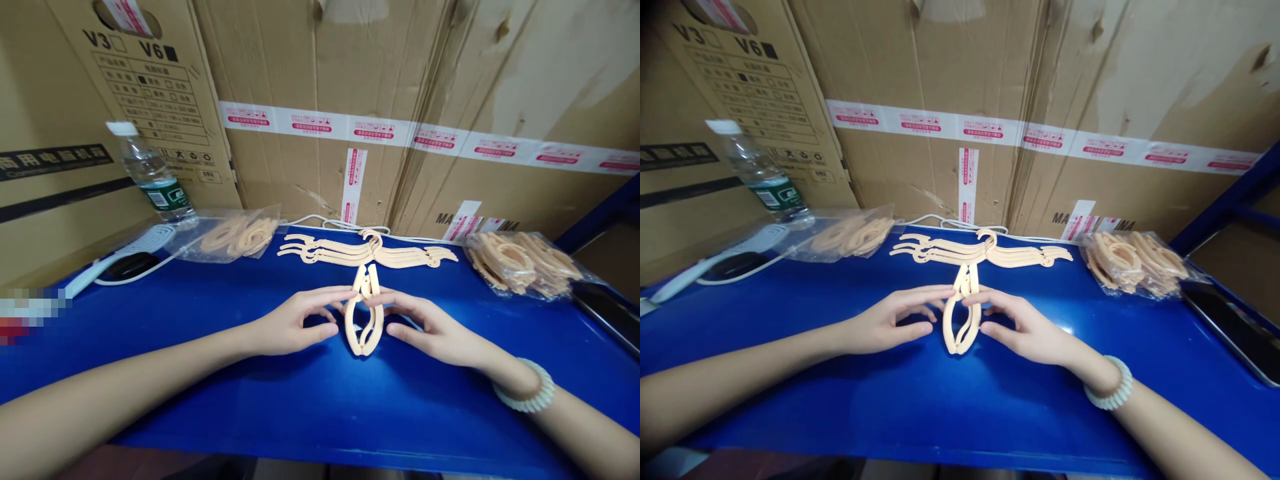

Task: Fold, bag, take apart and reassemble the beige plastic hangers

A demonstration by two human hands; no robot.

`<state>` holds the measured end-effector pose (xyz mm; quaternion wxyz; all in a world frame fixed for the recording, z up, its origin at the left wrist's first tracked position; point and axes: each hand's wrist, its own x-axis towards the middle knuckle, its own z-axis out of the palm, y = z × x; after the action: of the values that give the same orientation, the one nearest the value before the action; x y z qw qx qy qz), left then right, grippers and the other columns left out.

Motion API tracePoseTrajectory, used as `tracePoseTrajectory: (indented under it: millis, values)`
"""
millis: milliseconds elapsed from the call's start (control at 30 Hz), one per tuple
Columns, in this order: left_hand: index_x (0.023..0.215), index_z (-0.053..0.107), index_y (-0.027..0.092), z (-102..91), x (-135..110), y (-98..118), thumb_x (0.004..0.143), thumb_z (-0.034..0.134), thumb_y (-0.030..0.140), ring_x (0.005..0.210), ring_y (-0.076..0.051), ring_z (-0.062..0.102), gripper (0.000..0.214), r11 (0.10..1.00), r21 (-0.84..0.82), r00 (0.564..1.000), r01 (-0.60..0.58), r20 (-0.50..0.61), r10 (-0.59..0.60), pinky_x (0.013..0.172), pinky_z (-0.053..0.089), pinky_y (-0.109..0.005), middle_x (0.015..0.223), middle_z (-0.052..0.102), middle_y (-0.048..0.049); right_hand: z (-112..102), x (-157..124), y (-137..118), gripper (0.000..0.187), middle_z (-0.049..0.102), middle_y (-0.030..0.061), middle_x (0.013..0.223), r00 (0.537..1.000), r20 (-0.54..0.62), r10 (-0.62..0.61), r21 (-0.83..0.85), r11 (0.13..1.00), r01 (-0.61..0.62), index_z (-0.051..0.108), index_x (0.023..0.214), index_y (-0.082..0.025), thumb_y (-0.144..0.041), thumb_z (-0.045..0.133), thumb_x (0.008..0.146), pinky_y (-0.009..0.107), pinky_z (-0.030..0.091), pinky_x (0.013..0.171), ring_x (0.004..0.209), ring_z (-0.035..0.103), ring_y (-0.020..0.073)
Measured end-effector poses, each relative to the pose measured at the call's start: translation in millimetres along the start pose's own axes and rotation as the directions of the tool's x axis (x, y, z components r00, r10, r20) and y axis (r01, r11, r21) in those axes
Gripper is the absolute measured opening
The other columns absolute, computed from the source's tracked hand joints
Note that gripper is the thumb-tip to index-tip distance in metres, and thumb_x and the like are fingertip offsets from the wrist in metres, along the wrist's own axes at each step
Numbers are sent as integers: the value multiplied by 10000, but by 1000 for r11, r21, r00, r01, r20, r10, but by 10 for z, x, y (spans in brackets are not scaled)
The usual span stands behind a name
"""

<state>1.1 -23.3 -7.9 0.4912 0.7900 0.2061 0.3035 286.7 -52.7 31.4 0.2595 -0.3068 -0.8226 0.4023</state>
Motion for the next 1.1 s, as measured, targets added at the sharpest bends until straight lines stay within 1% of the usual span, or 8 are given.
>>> tracePoseTrajectory:
  millis: [133, 233, 467, 600, 667, 733, 867, 1100]
  values:
    - [1542, 393, 273, 2, -20, 44, 971, 573, 219, 1448, -286, 420, 601, 936, 332, 993, -116, 68, 99, 1155, 418, -494, 1594, 420, -102, 5, -8, 42, 436, 545, 97, 1455, 998, 15, -55, -226, 973, 57, 494, 1459, -283, -283, 556, 1028, 475, 420, 1148, 1347, 506, 254]
    - [1565, 331, 259, 17, -28, 43, 994, 539, 246, 1446, -292, 403, 608, 845, 520, 992, -126, 91, 91, 1206, 319, -546, 1598, 411, -107, 50, 2, 82, 459, 524, 118, 1466, 996, 11, -85, -374, 924, 83, 443, 1495, -281, -277, 516, 1043, 488, 429, 1137, 1345, 495, 260]
    - [1532, 359, 228, 49, -17, 11, 997, 541, 299, 1332, -286, 473, 569, 783, 616, 996, -83, 43, 72, 1126, 410, -508, 1528, 493, -118, 99, 13, 117, 476, 526, 121, 1452, 997, -27, -72, -476, 878, 50, 400, 1496, -281, -327, 524, 1038, 499, 430, 1121, 1340, 485, 277]
    - [1515, 377, 232, 61, -21, 21, 994, 542, 300, 1334, -281, 471, 551, 770, 635, 998, -58, 20, 59, 1128, 404, -504, 1527, 495, -107, 36, -12, 114, 349, 578, 118, 1321, 979, -204, -29, -354, 934, -46, 475, 1341, -242, -380, 532, 1025, 467, 472, 1038, 1207, 554, 264]
    - [1505, 391, 232, 65, -23, 28, 984, 552, 283, 1333, -281, 477, 547, 770, 636, 998, -58, 13, 64, 1128, 406, -498, 1508, 514, -105, -18, -19, 107, 187, 622, 53, 1009, 925, -380, 28, -198, 974, -111, 504, 1093, -238, -399, 543, 1008, 378, 530, 826, 909, 598, 210]
    - [1495, 404, 234, 68, -24, 36, 976, 558, 271, 1329, -280, 489, 542, 770, 635, 997, -64, 10, 75, 1124, 414, -490, 1490, 530, -107, -85, -20, 99, 236, 496, -42, 720, 859, -494, 133, 36, 990, -133, 426, 901, -250, -407, 591, 966, 280, 454, 584, 618, 465, 147]
    - [1484, 417, 244, 72, -21, 46, 970, 560, 257, 1339, -281, 493, 534, 772, 632, 996, -69, 7, 84, 1123, 425, -485, 1491, 527, -103, -217, -9, 100, 418, 249, -104, 522, 804, -527, 274, 384, 921, -62, 327, 694, -247, -404, 672, 869, 232, 192, 420, 454, 188, 89]
    - [1478, 429, 210, 67, -40, 74, 1002, 526, 308, 1412, -272, 444, 495, 749, 645, 988, -152, 75, 136, 1182, 377, -481, 1506, 511, -132, -270, 9, 142, 613, 172, -87, 463, 770, -550, 324, 446, 893, -57, 234, 509, -251, -510, 671, 853, 264, 103, 419, 421, 155, 72]
